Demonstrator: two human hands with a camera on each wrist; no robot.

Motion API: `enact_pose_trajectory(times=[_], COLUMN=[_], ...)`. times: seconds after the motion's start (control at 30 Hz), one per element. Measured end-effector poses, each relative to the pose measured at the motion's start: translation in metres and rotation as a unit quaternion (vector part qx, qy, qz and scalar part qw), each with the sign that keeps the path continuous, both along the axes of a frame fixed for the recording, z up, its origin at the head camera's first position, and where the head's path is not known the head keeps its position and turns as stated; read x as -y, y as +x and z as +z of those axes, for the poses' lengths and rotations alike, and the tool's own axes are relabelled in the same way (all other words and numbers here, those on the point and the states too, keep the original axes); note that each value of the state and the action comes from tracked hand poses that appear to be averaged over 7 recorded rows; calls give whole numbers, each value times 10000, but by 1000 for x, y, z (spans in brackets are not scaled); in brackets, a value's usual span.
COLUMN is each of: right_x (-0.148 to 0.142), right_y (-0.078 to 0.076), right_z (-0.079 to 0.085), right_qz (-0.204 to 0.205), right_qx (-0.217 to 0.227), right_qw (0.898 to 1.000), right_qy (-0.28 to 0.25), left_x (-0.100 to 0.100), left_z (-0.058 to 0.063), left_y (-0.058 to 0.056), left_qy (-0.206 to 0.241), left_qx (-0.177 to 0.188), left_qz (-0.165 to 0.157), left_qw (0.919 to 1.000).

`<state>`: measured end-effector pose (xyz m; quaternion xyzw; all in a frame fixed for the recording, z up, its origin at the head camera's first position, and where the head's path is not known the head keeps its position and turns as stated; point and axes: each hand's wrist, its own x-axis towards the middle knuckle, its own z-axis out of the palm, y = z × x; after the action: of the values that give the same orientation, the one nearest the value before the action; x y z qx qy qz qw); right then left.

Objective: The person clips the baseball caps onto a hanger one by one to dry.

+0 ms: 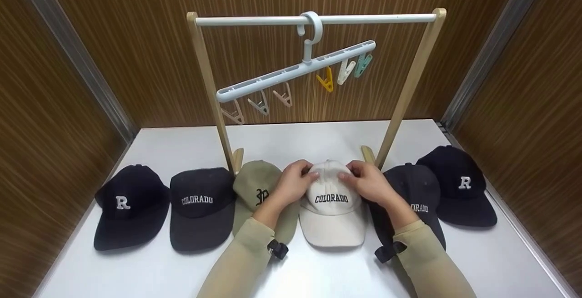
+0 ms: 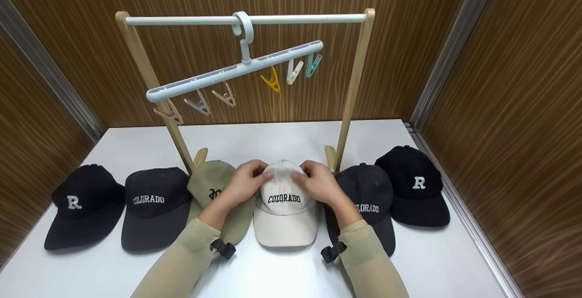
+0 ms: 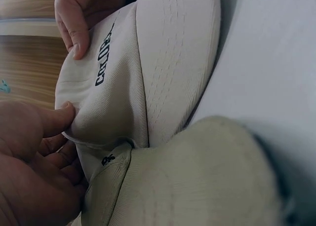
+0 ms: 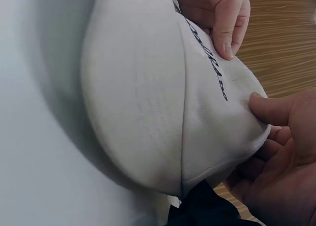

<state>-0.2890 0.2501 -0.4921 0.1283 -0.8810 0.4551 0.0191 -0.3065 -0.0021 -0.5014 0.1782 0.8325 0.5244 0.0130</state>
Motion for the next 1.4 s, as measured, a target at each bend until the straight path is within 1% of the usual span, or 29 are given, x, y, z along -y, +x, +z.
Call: enact_pose_trajectory(times=[0.23, 0.43, 0.73, 1.03, 1.23, 1.4], right_x=[0, 0, 1, 2, 3, 4], right_y=[1, 1, 3, 2, 3, 4], right_z=[1, 1, 2, 3, 6, 7], right_qz=[-9, 21, 91, 2, -66, -99], right_qx=[-172, -260, -215, -344, -499, -658], right_qw=[9997, 9990, 9973, 9971, 9961, 9943], right_qy=[-171, -365, -697, -682, -727, -831], left_x=[0, 0, -2, 0, -1, -2], left_z=[1, 2, 3, 5, 6, 8], left_y=[1, 1, 1, 1, 1, 2], left_qy=[140, 284, 482, 739, 953, 1004], left_qx=[-93, -43, -45, -35, -142, -166], left_qz=[53, 69, 68, -42, -24, 27], left_qw=[9998, 9996, 9988, 9973, 9953, 9948])
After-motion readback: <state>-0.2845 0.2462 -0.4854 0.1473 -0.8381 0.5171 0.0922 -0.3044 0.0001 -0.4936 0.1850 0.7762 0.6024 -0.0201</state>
